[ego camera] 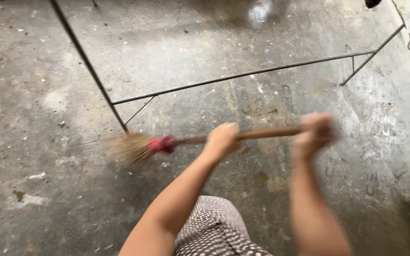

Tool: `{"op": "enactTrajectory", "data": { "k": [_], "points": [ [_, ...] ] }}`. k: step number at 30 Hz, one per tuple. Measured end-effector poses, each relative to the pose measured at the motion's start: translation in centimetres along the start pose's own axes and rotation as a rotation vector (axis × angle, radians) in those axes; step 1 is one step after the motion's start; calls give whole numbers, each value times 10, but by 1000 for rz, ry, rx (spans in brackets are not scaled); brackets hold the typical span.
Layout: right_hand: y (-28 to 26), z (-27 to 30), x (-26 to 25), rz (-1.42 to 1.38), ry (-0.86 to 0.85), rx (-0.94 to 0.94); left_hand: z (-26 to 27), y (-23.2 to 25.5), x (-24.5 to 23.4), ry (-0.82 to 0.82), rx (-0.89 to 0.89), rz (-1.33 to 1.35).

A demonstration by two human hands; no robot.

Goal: The person sweeps a concrete floor using a traditional straw broom. They move around a metal clothes drying rack and sweep near a doorway, a scooter, and a wall. The person briefly picks up and repositions a pair of sandals before continuing to sweep.

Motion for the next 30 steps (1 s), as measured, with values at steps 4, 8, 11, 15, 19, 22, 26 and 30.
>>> {"op": "enactTrajectory", "data": {
  "k": [4,8,11,15,19,22,26,30],
  "points": [
    [-94,-71,-60,111,151,-291,-10,95,-34,135,194,134],
    [-156,4,20,174,-41,-637,28,49,-24,265,267,269],
    [-161,134,109,132,-198,-657,95,-68,12,227,153,193],
    [-121,287,157,80,-344,-163,229,-235,67,-113,-194,49],
    [-104,337,134,130,-319,180,276,-251,34,-68,-211,-133],
    [-144,274,70,58,-23,223,267,-166,-7,-21,-74,-103],
    [-282,178,8,97,142,-148,258,-12,-64,102,198,46],
    [-383,173,24,258,-64,-510,257,52,-36,-139,295,272]
  ]
}}
Point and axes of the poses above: each hand's wrist, its own z-axis away from the middle knuckle, its own x-axis out of the palm, y = z × x, the point moved 10 cm from there along -z, towards the middle knuckle, and after that the axes turned 7 degrees about -z, right-handed, at the moved point
